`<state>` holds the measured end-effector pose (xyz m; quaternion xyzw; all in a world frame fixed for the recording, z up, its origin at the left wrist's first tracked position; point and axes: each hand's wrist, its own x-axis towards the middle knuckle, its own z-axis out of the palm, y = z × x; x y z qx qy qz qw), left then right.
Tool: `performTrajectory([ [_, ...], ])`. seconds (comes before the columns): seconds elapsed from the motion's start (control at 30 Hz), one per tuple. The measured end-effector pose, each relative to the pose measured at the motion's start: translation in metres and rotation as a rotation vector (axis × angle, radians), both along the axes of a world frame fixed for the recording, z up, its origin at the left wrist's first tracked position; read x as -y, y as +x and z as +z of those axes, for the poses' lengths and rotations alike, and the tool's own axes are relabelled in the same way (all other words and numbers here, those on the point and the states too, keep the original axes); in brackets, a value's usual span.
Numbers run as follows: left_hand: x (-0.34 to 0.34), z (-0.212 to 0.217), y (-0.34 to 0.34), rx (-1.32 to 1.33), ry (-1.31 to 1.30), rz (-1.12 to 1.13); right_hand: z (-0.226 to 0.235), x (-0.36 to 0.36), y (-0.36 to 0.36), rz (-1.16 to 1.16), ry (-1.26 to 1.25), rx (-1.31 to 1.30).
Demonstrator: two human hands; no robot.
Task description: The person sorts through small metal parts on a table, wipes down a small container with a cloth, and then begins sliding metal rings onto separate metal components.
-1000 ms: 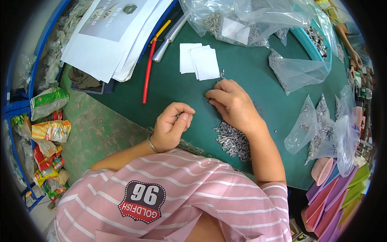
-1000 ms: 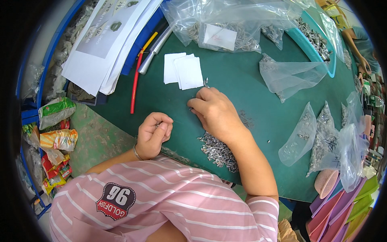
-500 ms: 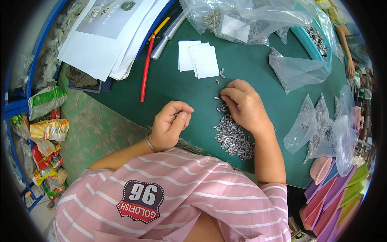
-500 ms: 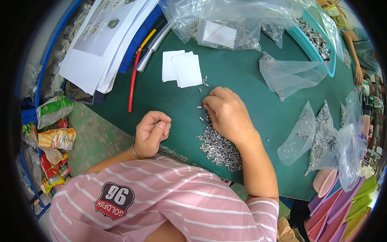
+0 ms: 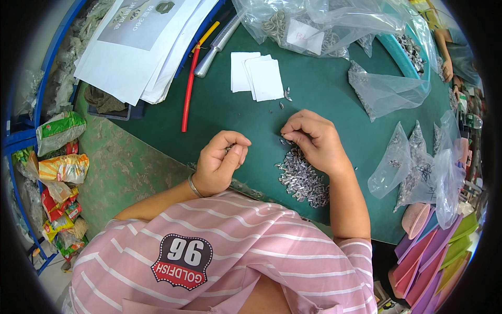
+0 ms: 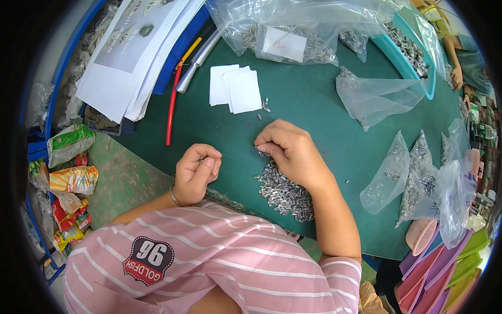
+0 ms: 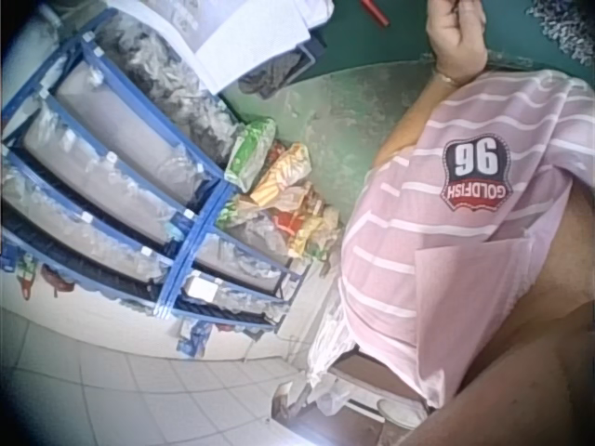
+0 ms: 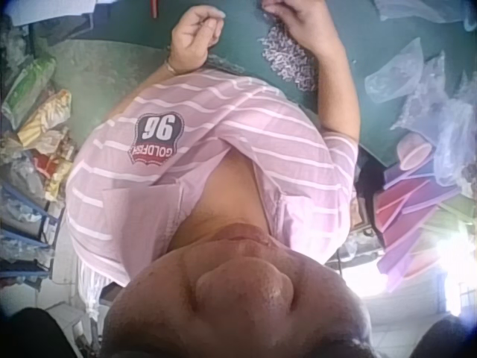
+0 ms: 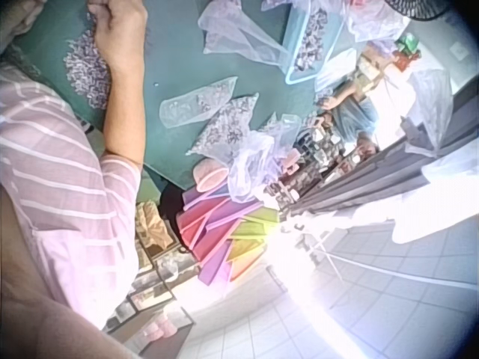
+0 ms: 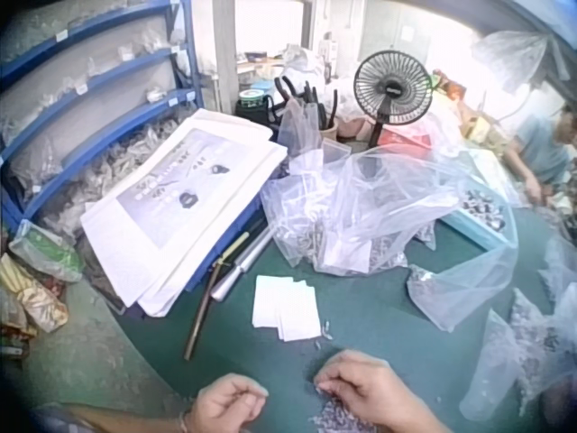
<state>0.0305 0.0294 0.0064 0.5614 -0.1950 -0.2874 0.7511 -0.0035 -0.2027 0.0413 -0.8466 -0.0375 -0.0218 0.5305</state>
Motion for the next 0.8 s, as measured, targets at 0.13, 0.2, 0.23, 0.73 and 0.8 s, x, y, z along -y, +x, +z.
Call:
performTrajectory([
  [0.13,0.000,-0.001,0.000,0.005,0.000,0.003,0.002,0.001,-0.002,0.010,0.047,-0.005],
  [0.2,0.000,-0.001,0.000,0.003,-0.001,0.002,0.002,0.001,-0.003,0.009,0.069,0.001],
  [0.23,0.000,-0.001,0.000,0.001,-0.002,0.001,0.004,0.002,-0.003,0.012,0.072,-0.003],
  [0.73,0.000,-0.003,-0.002,0.027,0.009,0.022,-0.006,-0.006,0.030,-0.119,-0.547,0.270],
  [0.8,0.001,-0.002,-0.001,0.005,-0.018,0.011,-0.008,-0.001,0.027,-0.072,-0.541,0.241],
])
